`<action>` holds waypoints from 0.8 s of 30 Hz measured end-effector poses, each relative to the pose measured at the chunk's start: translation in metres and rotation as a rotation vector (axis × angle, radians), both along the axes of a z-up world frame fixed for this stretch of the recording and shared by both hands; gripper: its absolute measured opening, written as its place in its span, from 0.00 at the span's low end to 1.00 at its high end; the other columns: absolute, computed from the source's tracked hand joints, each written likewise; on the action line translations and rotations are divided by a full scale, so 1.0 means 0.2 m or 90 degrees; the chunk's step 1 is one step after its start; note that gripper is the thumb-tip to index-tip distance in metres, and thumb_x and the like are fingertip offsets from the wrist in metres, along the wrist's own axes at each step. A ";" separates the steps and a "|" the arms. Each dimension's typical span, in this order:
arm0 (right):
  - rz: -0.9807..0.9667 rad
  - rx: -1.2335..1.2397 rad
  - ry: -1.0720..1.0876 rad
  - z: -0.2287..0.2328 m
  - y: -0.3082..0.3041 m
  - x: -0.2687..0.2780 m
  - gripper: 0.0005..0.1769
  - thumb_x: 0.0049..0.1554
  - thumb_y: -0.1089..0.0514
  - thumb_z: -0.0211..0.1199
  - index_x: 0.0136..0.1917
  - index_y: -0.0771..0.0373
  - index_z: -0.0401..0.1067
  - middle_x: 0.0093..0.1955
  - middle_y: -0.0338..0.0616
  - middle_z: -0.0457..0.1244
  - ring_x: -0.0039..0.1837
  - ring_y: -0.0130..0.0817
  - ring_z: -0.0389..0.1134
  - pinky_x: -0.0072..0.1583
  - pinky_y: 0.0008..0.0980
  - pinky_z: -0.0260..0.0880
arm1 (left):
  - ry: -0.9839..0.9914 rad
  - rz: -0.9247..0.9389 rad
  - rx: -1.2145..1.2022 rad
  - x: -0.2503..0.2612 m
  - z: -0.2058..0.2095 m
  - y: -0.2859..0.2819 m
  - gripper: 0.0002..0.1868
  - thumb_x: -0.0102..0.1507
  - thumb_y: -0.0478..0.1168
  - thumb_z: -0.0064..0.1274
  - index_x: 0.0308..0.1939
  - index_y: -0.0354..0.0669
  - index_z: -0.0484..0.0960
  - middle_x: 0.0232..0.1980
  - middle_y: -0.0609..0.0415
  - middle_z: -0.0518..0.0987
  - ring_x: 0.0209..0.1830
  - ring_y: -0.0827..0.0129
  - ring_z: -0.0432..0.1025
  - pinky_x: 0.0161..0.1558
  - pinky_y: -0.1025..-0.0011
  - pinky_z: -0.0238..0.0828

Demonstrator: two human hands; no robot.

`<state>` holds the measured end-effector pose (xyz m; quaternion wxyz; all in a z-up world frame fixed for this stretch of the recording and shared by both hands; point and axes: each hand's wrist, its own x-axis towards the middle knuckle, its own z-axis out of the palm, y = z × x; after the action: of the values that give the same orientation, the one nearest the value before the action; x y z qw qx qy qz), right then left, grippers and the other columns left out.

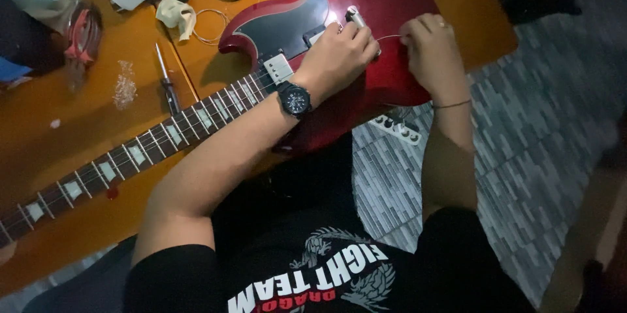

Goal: The person winds a guitar string onto the tuning peg at the headstock, then moves to the bridge to thread the string through the saddle. They pull the string taut and continue winding it at the headstock.

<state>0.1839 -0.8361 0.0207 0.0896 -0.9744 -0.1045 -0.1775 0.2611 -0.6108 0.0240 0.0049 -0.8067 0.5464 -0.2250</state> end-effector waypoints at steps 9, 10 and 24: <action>0.105 0.230 0.096 0.13 0.18 0.00 0.04 0.66 0.73 0.57 0.51 0.70 0.72 0.51 0.50 0.63 0.49 0.44 0.66 0.46 0.37 0.67 | -0.014 -0.035 -0.027 -0.03 0.02 0.01 0.05 0.68 0.39 0.50 0.41 0.48 0.82 0.41 0.52 0.80 0.38 0.63 0.73 0.39 0.65 0.72; 0.109 0.187 0.060 0.11 0.16 0.02 0.04 0.65 0.72 0.61 0.50 0.68 0.74 0.49 0.48 0.66 0.46 0.41 0.67 0.45 0.35 0.67 | -0.021 -0.034 -0.028 -0.02 0.02 0.01 0.05 0.68 0.40 0.51 0.43 0.48 0.82 0.44 0.52 0.79 0.41 0.62 0.73 0.40 0.65 0.73; 0.120 0.076 0.024 0.06 0.06 0.11 0.12 0.54 0.73 0.63 0.41 0.56 0.77 0.42 0.35 0.72 0.44 0.36 0.72 0.41 0.35 0.69 | 0.175 -0.104 -0.177 0.02 0.00 0.03 0.13 0.62 0.27 0.49 0.49 0.36 0.82 0.47 0.45 0.81 0.41 0.56 0.71 0.39 0.62 0.75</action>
<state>0.2050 -0.8232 0.0332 0.1658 -0.9563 -0.1835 -0.1561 0.2651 -0.6042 0.0246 -0.1987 -0.7760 0.5690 -0.1858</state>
